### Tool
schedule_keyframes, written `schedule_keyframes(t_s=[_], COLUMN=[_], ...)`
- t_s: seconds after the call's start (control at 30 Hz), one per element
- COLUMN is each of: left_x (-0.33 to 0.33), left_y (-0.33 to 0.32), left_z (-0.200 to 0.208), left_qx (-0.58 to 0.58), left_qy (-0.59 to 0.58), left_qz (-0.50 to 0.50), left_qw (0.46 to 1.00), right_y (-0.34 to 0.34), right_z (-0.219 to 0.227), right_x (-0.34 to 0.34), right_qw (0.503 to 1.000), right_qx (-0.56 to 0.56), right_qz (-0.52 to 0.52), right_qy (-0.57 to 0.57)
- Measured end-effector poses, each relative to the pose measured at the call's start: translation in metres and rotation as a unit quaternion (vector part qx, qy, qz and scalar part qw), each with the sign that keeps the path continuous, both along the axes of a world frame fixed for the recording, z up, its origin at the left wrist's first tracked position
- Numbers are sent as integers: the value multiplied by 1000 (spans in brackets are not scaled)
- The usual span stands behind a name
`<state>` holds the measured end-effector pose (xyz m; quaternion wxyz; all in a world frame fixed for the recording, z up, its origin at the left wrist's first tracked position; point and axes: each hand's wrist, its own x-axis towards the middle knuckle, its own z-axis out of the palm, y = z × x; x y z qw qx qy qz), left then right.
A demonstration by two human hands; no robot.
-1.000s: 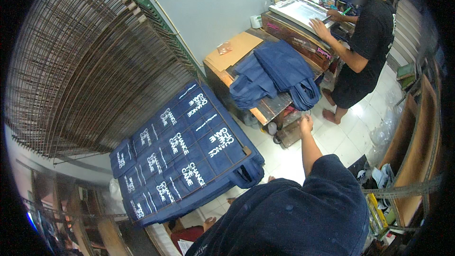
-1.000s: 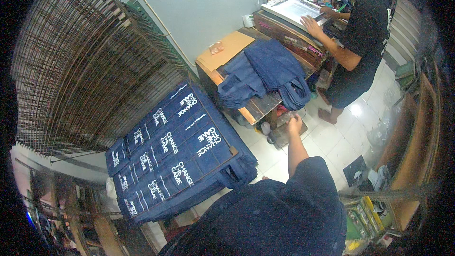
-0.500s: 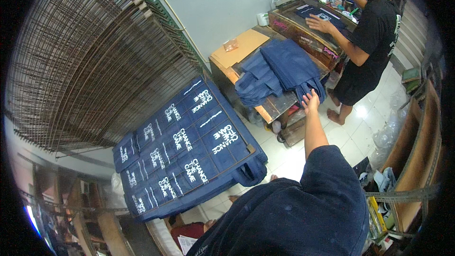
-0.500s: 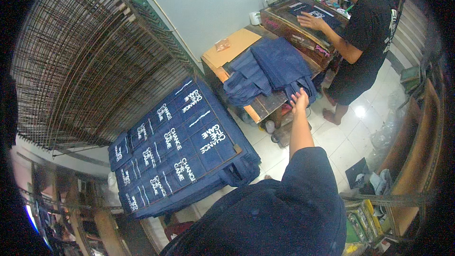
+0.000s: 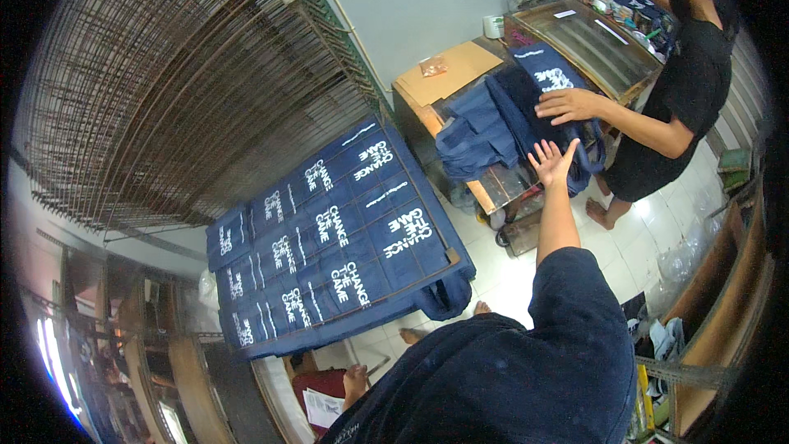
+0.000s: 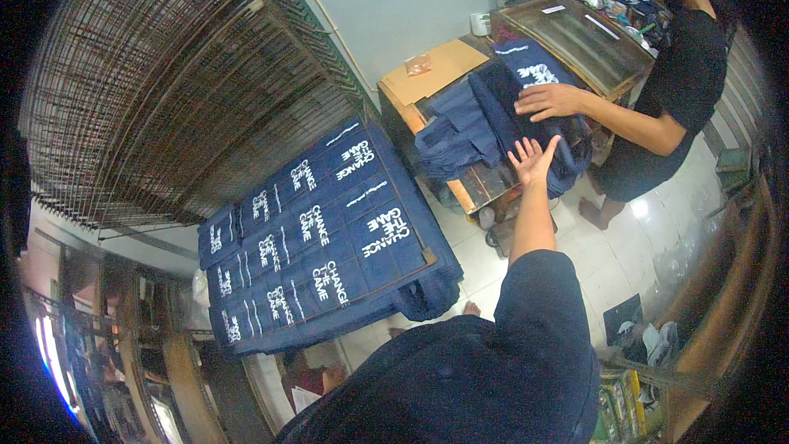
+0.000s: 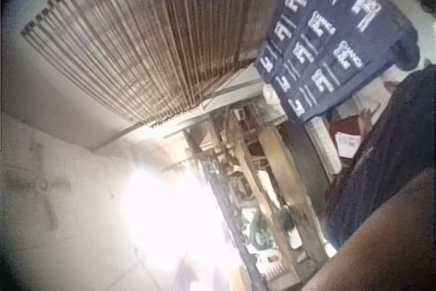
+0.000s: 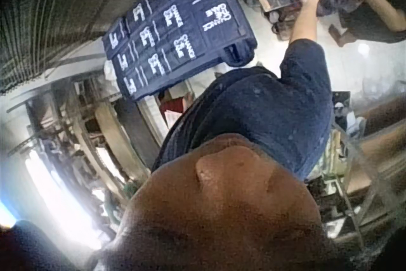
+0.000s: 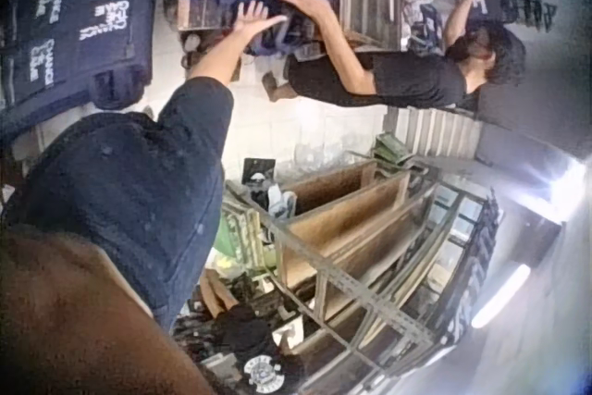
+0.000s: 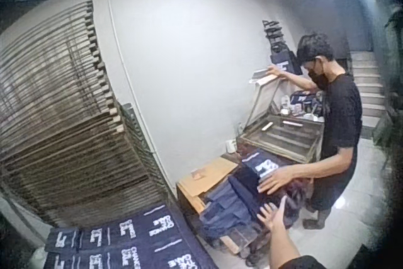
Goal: The person repeatedly picks up blue tote bags from a table and stacks them into a neat pile. A coworker is visible in the background also handling similar bags.
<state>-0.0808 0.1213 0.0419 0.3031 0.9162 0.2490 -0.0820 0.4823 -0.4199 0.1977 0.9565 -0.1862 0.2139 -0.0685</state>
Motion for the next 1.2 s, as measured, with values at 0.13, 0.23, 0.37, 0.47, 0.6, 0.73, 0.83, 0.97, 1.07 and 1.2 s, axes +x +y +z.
schedule_keyframes(t_s=[0.13, 0.23, 0.37, 0.47, 0.6, 0.73, 0.83, 0.97, 1.07, 1.2], left_x=[47, 124, 204, 255, 288, 274, 250, 238, 248, 270], left_y=[-20, -64, -119, -134, -127, -68, -4, 85, 159, 260], left_z=[33, 100, 161, 163, 196, 197, 250, 260, 255, 261], left_qx=[-198, -177, -424, -685, -885, -935, -922, -878, -852, -809], left_qy=[-70, -69, -43, 42, 33, -113, -207, -313, -363, -396], left_qz=[191, 141, 113, 116, 140, 98, 94, 94, 86, 97], left_qw=[959, 972, 898, 718, 443, 322, 313, 349, 367, 424], right_y=[29, 23, 79, 112, 156, 220, 260, 340, 413, 521], right_z=[-13, -55, 48, 113, 167, 195, 189, 182, 163, 145], right_x=[8, 23, -41, -102, -166, -201, -206, -189, -155, -121], right_qw=[999, 988, 981, 969, 930, 880, 831, 797, 770, 794], right_qx=[-6, -62, -180, -240, -331, -334, -372, -391, -423, -365], right_qz=[-42, -103, -49, 51, 148, 317, 390, 448, 456, 473], right_qy=[33, 101, 48, -18, -66, -120, -139, -105, -143, -111])
